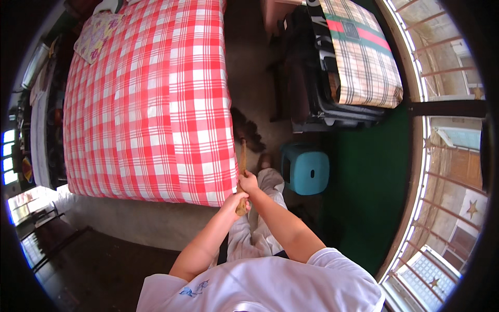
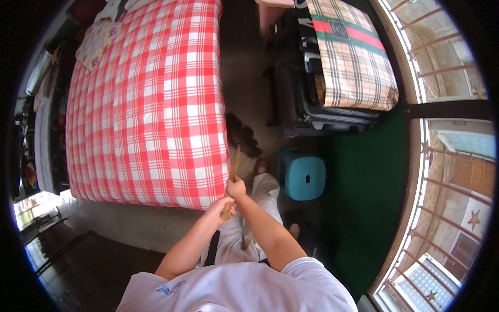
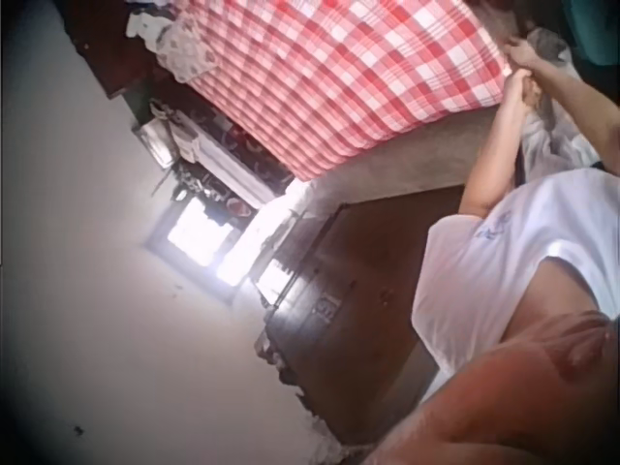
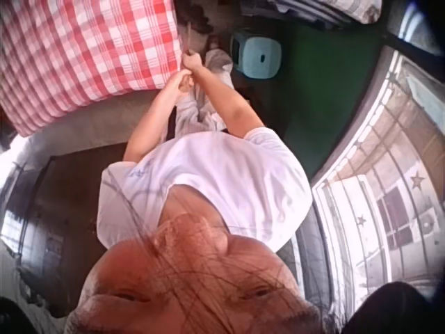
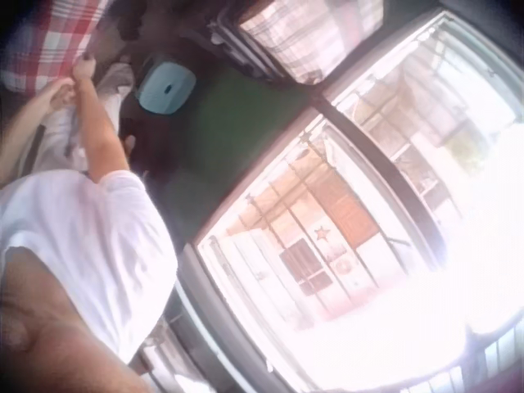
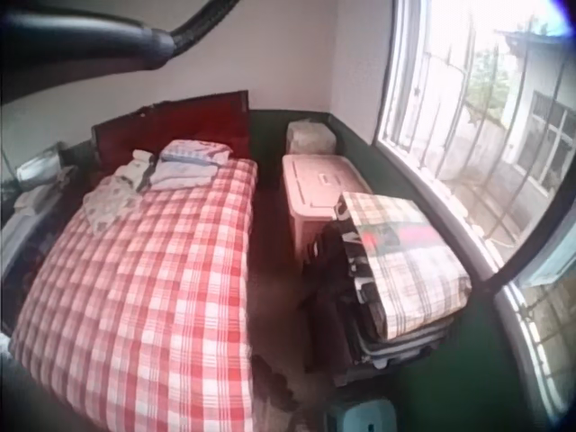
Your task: The person sweeps the concrete floor of a bedroom using a traditional straw broom. They move around furniture, including beds, a fan, and a rocking chair, sweeping debris across the floor.
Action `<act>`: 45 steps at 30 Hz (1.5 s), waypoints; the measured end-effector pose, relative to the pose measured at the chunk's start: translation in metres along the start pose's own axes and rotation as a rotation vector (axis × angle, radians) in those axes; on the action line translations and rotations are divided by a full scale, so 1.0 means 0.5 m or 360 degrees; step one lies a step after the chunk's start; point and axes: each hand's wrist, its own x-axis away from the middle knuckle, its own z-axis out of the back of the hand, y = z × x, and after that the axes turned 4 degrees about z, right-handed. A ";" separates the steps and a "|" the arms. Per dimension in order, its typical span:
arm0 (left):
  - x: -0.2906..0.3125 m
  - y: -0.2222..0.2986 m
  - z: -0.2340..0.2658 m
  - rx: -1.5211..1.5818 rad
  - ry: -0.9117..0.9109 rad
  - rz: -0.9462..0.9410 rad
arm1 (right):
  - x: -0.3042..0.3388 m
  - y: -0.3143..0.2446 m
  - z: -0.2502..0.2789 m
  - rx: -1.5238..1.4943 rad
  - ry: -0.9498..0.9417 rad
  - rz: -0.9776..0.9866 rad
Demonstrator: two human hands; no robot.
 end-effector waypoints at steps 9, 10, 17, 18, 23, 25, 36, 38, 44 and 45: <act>0.033 0.176 -0.259 0.0374 -0.0217 -0.0137 | -0.127 -0.409 0.139 0.0562 -0.0013 0.0282; -0.010 0.208 -0.283 0.0478 -0.0243 -0.0116 | -0.181 -0.429 0.147 0.0696 0.0029 0.0320; -0.157 0.340 -0.414 0.0485 -0.0244 -0.0119 | -0.457 -0.421 0.163 0.0869 -0.0137 0.0108; -0.150 0.340 -0.393 0.0484 -0.0151 -0.0145 | -0.428 -0.420 0.141 0.0895 -0.0214 0.0055; -0.073 0.347 -0.345 0.0275 0.0090 -0.0195 | -0.305 -0.506 0.112 0.0764 -0.0261 -0.0005; -0.022 0.398 -0.361 -0.0122 -0.0103 -0.0170 | -0.328 -0.522 0.098 0.0673 -0.0154 0.0118; 0.014 0.797 -0.526 -0.2486 0.0829 -0.1091 | -0.618 -0.823 -0.017 0.0865 0.0095 0.0226; -0.028 0.823 -0.531 -0.2495 0.0823 -0.1043 | -0.664 -0.849 -0.023 0.0954 -0.0003 0.0278; -0.059 0.863 -0.538 -0.2295 0.0753 -0.1064 | -0.740 -0.830 -0.041 0.1019 -0.0142 0.0038; -0.029 0.881 -0.561 -0.2268 0.0710 -0.0837 | -0.724 -0.847 -0.038 0.0988 -0.0119 0.0027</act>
